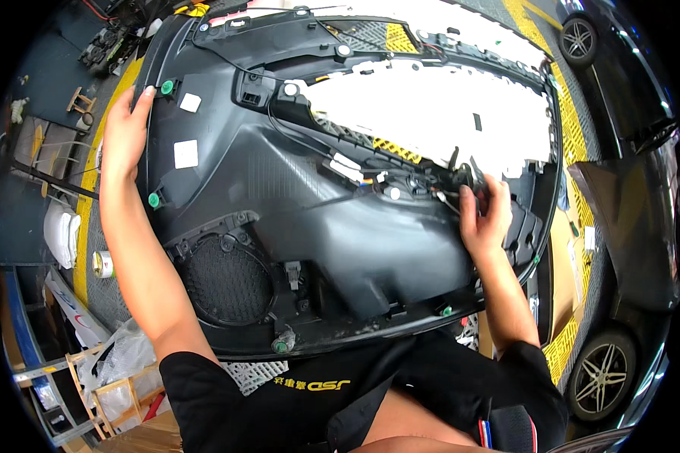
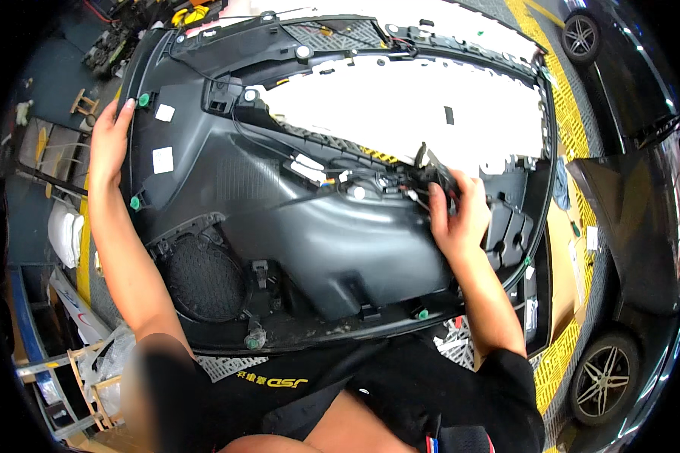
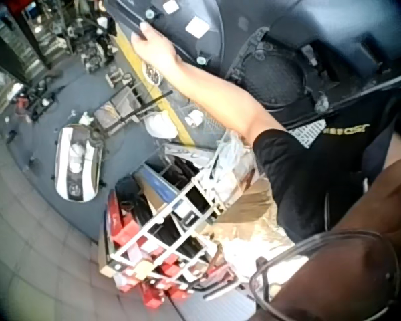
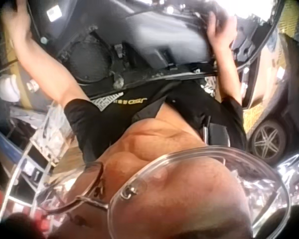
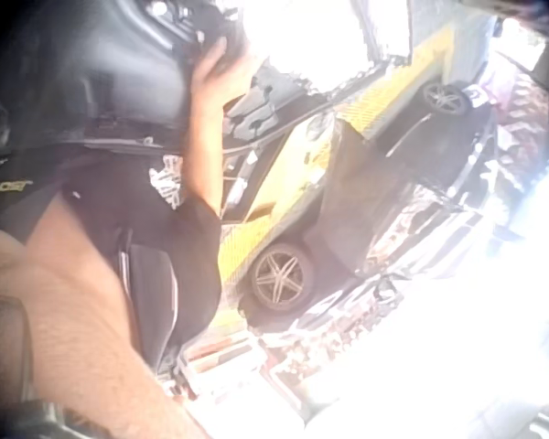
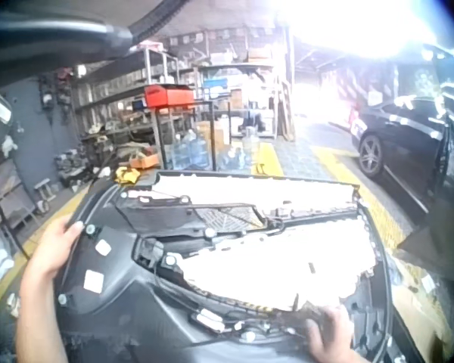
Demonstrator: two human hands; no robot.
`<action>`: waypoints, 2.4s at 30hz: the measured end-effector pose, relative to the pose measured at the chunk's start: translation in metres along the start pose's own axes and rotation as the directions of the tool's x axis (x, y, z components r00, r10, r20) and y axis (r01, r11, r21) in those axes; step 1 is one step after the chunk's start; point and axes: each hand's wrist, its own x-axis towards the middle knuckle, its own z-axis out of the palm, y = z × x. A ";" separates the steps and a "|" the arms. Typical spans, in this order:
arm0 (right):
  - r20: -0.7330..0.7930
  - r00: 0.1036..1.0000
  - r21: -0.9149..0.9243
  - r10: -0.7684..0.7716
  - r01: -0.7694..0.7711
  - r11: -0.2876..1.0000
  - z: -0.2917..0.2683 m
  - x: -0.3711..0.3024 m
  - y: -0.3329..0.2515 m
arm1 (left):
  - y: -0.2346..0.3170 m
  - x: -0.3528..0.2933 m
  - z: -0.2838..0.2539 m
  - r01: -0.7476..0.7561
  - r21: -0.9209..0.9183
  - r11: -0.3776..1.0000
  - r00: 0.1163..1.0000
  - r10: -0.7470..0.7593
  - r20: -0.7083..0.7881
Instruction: The person works on the internal wiring and components of a car door panel by hand. They use cable ties to secure wires, manipulate connectors, and pick up small parts from a nearby tray.
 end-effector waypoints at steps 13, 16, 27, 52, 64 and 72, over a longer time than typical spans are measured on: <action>-0.428 0.795 -0.227 -0.430 0.366 0.902 0.007 0.016 0.054 | 0.028 -0.055 -0.035 -0.375 -0.202 0.905 0.873 0.271 -0.406; -0.338 0.808 -0.247 -0.483 0.419 0.874 -0.005 0.013 0.034 | 0.010 -0.076 -0.044 -0.346 -0.184 0.920 0.831 0.209 -0.515; -0.247 0.805 -0.380 -0.539 0.432 0.818 -0.033 -0.003 0.004 | -0.039 -0.128 -0.072 -0.380 -0.024 0.925 0.615 0.233 -0.754; -0.274 0.958 -0.065 -0.091 0.076 0.995 -0.059 0.072 -0.070 | -0.013 -0.117 -0.057 -0.400 0.117 0.909 0.659 0.374 -0.652; 0.524 0.823 0.414 -0.221 -0.019 0.910 -0.045 0.149 -0.222 | 0.056 -0.122 -0.051 -0.216 0.210 0.954 0.707 0.301 -0.640; 0.579 0.785 0.234 -0.219 0.097 0.967 -0.051 0.172 -0.264 | 0.055 -0.120 -0.052 -0.143 0.236 0.961 0.722 0.264 -0.639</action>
